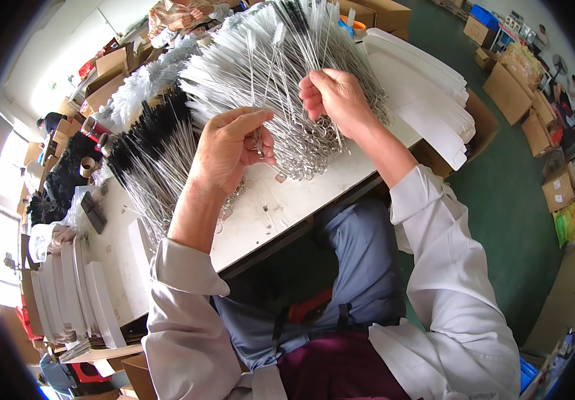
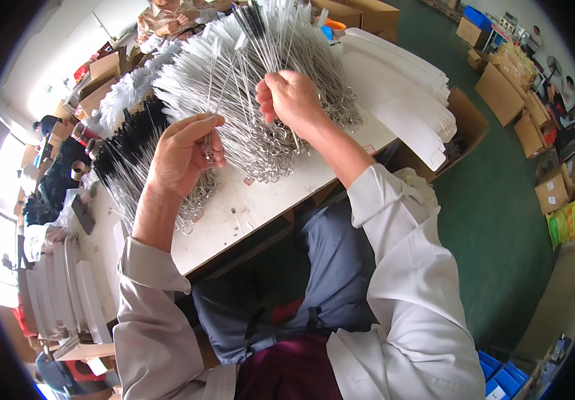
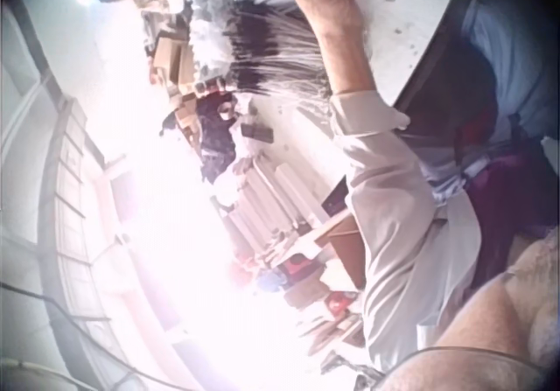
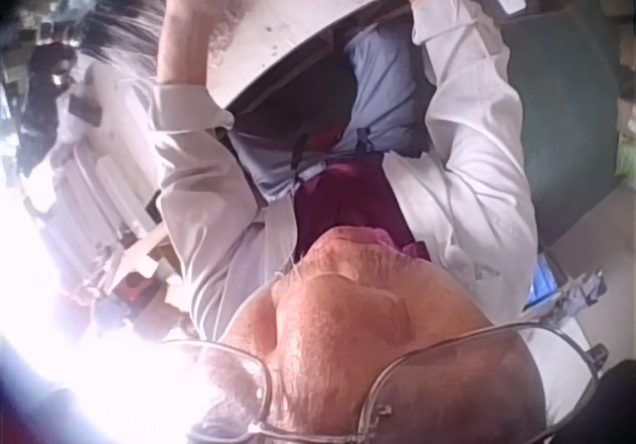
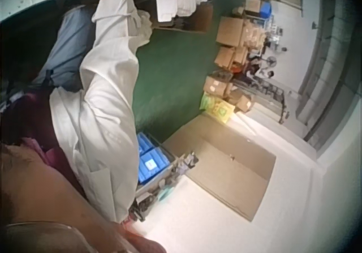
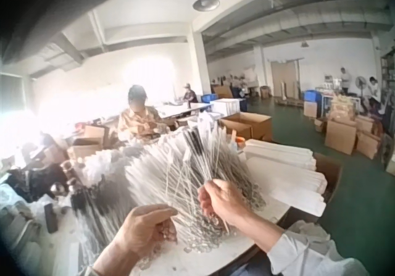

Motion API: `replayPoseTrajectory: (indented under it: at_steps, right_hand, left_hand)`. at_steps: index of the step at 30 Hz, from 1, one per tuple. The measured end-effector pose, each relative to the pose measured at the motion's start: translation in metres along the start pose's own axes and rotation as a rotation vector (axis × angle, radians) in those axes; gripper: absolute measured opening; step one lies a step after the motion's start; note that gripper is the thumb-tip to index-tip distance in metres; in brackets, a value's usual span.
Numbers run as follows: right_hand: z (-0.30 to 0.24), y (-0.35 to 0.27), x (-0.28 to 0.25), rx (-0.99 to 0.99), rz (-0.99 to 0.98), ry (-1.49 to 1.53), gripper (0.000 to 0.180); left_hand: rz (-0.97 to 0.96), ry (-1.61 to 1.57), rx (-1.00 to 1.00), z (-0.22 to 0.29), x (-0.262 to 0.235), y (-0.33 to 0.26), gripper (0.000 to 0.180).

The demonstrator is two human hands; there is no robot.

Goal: The recorder is packaging multiple wire brushes into white cardboard boxes in a factory setting.

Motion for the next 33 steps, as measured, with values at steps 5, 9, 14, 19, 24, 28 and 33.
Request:
replayPoseTrajectory:
  at_steps: [5,9,14,19,24,28,33]
  right_hand:
    - [0.004,0.031,0.015,0.045,-0.03,0.053,0.033]
    - [0.008,0.036,0.019,0.055,0.002,0.084,0.031]
    - [0.013,0.038,0.019,0.051,0.026,0.118,0.031]
    - [0.008,0.036,0.012,-0.015,0.023,0.115,0.032]
    - [-0.047,-0.024,0.007,-0.447,0.021,-0.079,0.039]
    - [-0.078,-0.1,0.038,-0.73,-0.234,-0.362,0.038]
    - [-0.047,-0.163,0.085,-0.722,-0.604,-0.523,0.026]
  left_hand:
    - [0.03,-0.035,0.052,0.017,-0.023,-0.012,0.024]
    - [0.012,-0.008,0.122,0.024,-0.049,-0.025,0.024]
    - [0.098,-0.005,0.155,0.012,-0.084,-0.057,0.025]
    - [0.11,0.033,0.021,-0.017,-0.1,-0.094,0.023]
    - [0.04,0.151,-0.094,-0.042,-0.128,-0.135,0.02]
    - [-0.029,0.274,-0.223,-0.057,-0.145,-0.158,0.018]
    - [-0.126,0.456,-0.257,-0.064,-0.133,-0.164,0.02]
Point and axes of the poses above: each hand's wrist, its own y-axis towards the middle knuckle, its own x-axis out of the palm, z = x × y, the point moved 6 cm from there along y, towards the middle knuckle, and after that the axes turned 15 degrees about z, right-handed, at the moved point
